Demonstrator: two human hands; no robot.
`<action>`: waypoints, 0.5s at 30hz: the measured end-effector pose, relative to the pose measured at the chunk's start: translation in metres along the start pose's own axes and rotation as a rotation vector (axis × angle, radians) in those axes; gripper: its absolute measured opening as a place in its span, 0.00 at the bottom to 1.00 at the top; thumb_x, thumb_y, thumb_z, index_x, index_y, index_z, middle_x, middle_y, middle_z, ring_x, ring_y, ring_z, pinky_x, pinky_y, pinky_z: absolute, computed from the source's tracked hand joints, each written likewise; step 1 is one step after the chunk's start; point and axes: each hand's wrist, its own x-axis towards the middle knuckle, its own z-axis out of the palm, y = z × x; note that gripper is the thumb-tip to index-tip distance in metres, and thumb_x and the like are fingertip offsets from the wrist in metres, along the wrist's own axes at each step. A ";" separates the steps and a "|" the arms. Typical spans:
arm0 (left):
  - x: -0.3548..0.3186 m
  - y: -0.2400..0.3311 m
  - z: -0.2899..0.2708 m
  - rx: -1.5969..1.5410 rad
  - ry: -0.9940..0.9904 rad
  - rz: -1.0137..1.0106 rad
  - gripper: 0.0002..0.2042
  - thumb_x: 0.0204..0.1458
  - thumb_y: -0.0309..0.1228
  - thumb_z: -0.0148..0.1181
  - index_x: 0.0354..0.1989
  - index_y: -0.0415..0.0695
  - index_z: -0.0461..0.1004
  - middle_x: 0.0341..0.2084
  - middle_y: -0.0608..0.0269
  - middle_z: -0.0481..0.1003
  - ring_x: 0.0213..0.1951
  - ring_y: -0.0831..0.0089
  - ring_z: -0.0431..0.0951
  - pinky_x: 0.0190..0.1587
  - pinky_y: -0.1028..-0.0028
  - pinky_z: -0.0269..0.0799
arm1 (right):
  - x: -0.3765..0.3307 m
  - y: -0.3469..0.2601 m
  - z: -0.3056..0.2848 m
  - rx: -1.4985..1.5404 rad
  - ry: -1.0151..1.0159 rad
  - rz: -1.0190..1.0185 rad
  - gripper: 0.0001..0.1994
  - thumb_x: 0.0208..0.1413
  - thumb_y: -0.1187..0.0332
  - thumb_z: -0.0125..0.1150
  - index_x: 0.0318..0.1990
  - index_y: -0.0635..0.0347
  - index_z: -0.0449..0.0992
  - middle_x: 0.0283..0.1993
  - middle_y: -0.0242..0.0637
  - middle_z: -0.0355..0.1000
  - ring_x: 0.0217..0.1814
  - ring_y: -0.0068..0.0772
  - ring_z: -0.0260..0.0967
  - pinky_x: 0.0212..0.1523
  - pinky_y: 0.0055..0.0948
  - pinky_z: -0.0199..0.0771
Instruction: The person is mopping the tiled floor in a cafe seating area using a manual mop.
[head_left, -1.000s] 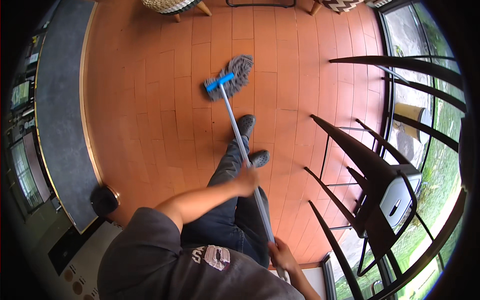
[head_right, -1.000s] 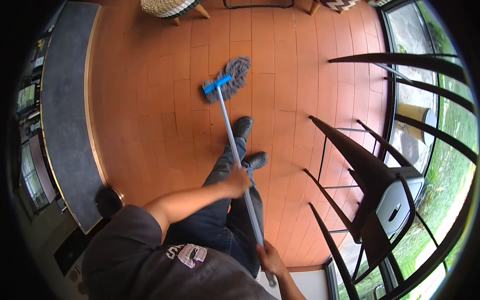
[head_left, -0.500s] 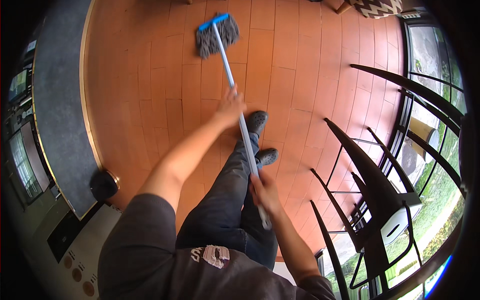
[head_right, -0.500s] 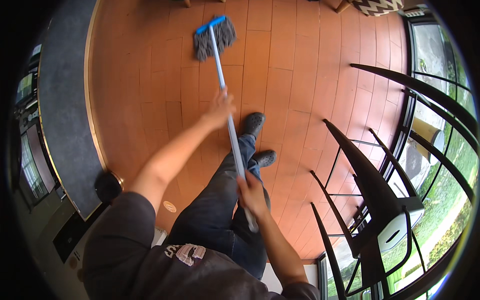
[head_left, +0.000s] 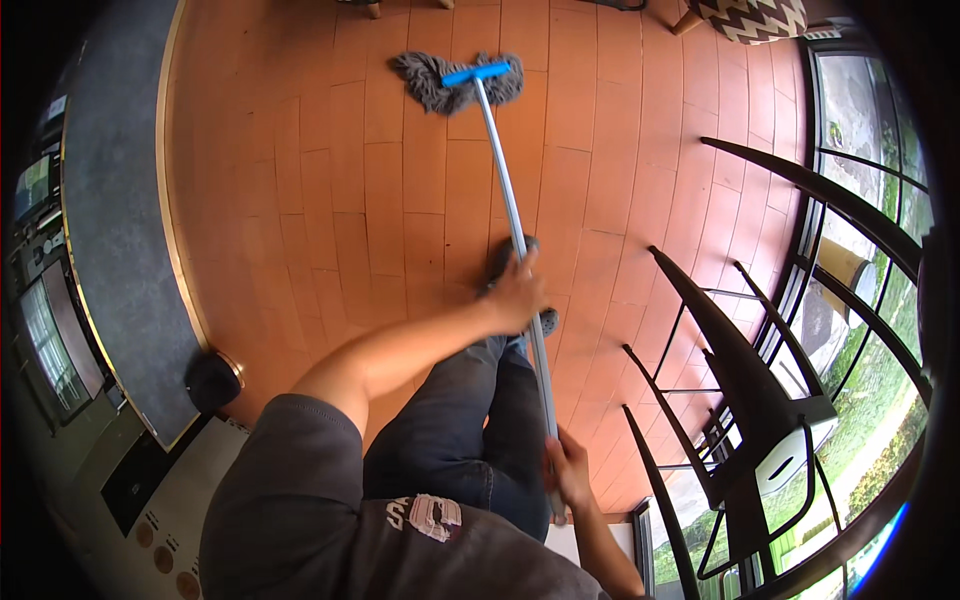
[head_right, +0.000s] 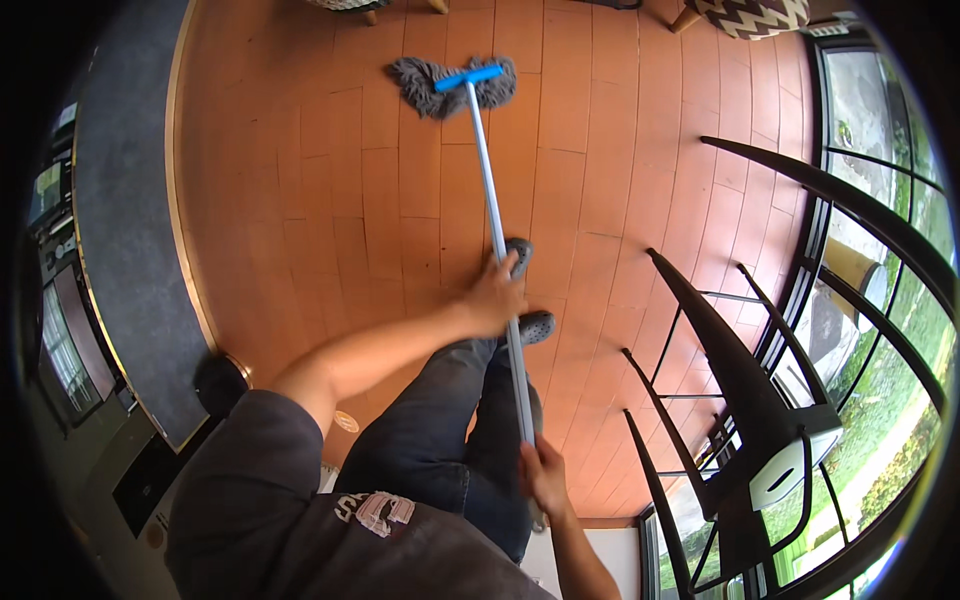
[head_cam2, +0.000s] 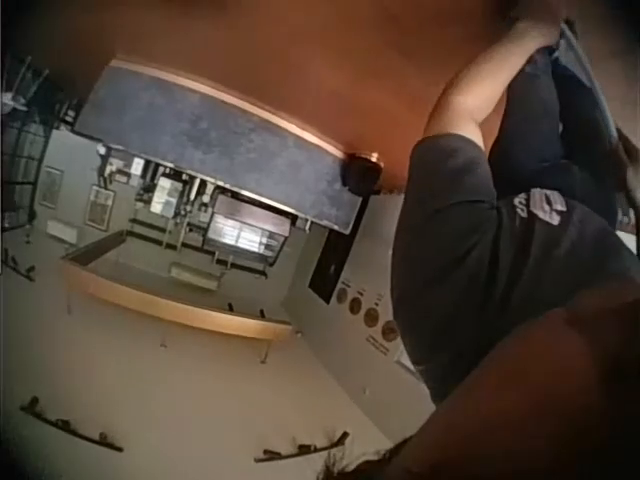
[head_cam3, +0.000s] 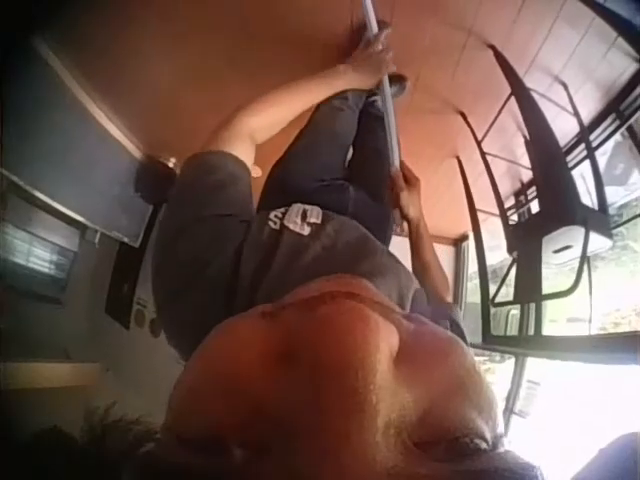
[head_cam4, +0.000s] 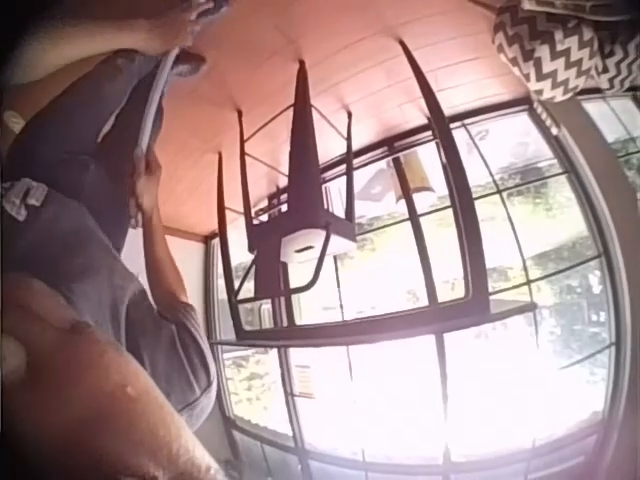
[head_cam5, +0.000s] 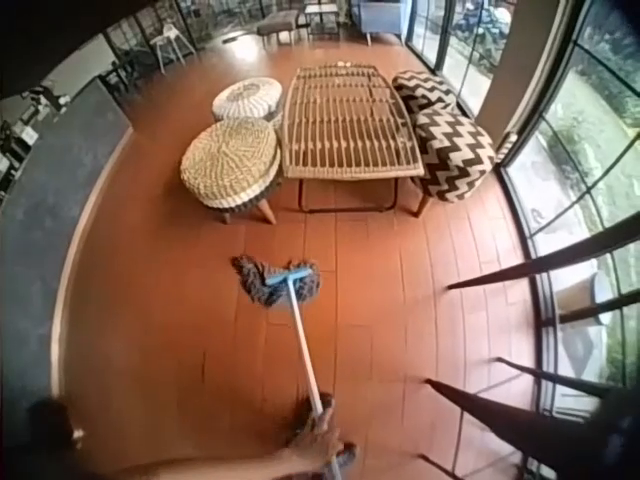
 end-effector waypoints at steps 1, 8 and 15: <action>0.002 0.018 -0.003 -0.003 -0.059 0.008 0.05 0.38 0.31 0.62 0.25 0.47 0.79 0.37 0.50 0.73 0.59 0.33 0.59 0.59 0.31 0.48 | -0.013 0.009 -0.009 0.052 0.015 0.034 0.12 0.64 0.63 0.50 0.50 0.57 0.69 0.18 0.25 0.59 0.11 0.14 0.53 0.10 0.17 0.51; 0.053 -0.069 -0.027 0.201 -0.025 0.009 0.04 0.44 0.27 0.56 0.25 0.49 0.78 0.36 0.59 0.74 0.62 0.45 0.60 0.59 0.41 0.57 | 0.058 -0.052 0.013 -0.044 -0.032 -0.196 0.16 0.65 0.60 0.49 0.54 0.59 0.69 0.16 0.26 0.59 0.09 0.17 0.55 0.09 0.20 0.53; 0.098 -0.141 -0.067 0.383 -0.215 -0.154 0.08 0.48 0.25 0.55 0.31 0.53 0.80 0.47 0.55 0.72 0.68 0.51 0.52 0.66 0.52 0.52 | 0.122 -0.101 0.051 0.101 -0.080 -0.224 0.11 0.65 0.59 0.50 0.47 0.55 0.70 0.20 0.25 0.57 0.12 0.14 0.51 0.11 0.18 0.54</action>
